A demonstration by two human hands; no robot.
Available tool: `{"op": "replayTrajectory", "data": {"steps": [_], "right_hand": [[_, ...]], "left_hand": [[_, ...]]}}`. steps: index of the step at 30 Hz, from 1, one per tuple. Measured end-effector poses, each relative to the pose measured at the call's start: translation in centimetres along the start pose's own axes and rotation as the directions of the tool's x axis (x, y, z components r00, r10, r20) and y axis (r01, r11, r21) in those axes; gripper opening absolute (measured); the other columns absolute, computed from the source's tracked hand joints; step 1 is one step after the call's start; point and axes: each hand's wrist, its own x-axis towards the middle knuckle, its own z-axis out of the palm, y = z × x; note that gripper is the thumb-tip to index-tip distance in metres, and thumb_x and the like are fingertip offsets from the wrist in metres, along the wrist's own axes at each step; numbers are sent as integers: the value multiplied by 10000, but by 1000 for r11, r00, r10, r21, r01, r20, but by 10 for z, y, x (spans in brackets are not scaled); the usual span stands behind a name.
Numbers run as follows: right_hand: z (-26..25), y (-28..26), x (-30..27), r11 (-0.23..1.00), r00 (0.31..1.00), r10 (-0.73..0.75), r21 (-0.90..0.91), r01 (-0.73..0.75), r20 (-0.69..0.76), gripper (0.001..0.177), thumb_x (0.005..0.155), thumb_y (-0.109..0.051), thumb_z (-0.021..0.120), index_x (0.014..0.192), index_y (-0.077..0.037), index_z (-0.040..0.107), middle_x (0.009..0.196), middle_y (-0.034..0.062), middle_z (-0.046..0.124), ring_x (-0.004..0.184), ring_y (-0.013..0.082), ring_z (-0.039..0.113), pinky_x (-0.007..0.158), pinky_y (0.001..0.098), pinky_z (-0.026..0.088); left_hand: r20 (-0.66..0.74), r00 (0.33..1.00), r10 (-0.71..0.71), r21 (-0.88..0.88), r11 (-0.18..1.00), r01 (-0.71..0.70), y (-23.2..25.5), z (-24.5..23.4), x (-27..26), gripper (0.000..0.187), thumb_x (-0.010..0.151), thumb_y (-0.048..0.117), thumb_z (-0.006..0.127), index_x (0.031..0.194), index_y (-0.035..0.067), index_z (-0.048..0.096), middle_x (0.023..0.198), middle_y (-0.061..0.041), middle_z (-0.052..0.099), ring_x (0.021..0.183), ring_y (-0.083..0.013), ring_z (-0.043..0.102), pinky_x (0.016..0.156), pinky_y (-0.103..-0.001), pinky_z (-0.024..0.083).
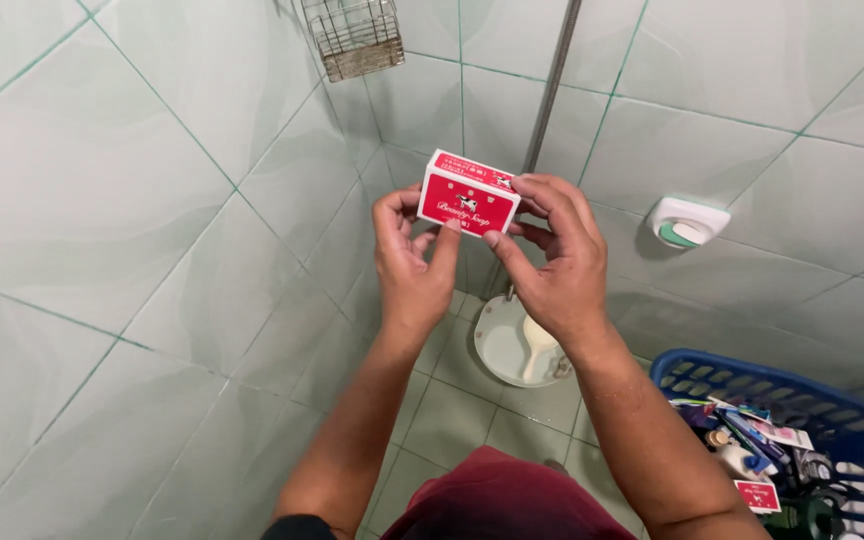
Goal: Organizing various boxes of soap from a laundry basket onto a wire bathroom rack.
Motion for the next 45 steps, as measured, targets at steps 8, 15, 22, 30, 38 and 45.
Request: {"op": "replayTrajectory", "data": {"steps": [8, 15, 22, 30, 38, 45], "right_hand": [[16, 34, 64, 998, 999, -27, -49, 26, -22, 465, 944, 26, 775, 1376, -32, 614, 1415, 126, 518, 1235, 214, 657, 969, 336, 610], [23, 85, 138, 990, 990, -138, -24, 138, -7, 457, 963, 29, 774, 1385, -32, 612, 1423, 122, 520, 1212, 195, 662, 956, 317, 658], [44, 123, 207, 985, 985, -169, 26, 168, 31, 464, 976, 20, 777, 1402, -34, 603, 1432, 126, 505, 1225, 198, 663, 984, 321, 654], [75, 150, 266, 963, 963, -270, -15, 270, 18, 464, 1018, 18, 767, 1441, -55, 589, 1451, 118, 491, 1286, 204, 647, 1013, 334, 614], [119, 172, 321, 957, 958, -283, -80, 278, -55, 460, 1032, 35, 757, 1451, -78, 604, 1457, 97, 503, 1253, 190, 661, 999, 323, 623], [156, 189, 351, 953, 961, -256, -196, 233, -104, 483, 982, 42, 756, 1417, -107, 610, 1431, 94, 518, 1253, 200, 669, 955, 308, 647]], "left_hand": [[-33, 987, 156, 353, 926, -135, -15, 2, 74, 390, 940, 33, 743, 1296, 18, 583, 1274, -103, 570, 1142, -199, 614, 863, -317, 578], [19, 952, 305, 515, 813, -271, -48, 3, 148, 415, 941, 64, 743, 1334, 18, 618, 1248, -124, 649, 1066, -219, 666, 845, -322, 559], [10, 942, 336, 574, 769, -281, -71, -3, 220, 395, 953, 70, 744, 1326, -3, 636, 1241, -133, 669, 1073, -234, 688, 896, -342, 573], [89, 896, 435, 637, 667, -387, -93, -19, 296, 325, 1007, 48, 661, 1325, -16, 629, 1247, -170, 675, 1116, -298, 709, 984, -384, 571], [179, 889, 421, 598, 671, -438, -112, -44, 376, 285, 1061, -3, 527, 1327, -41, 624, 1216, -184, 689, 1089, -331, 711, 953, -406, 569], [264, 916, 302, 652, 644, -400, -125, -64, 422, 366, 985, -39, 538, 1345, -79, 592, 1211, -227, 670, 1092, -391, 670, 947, -455, 527]]}}
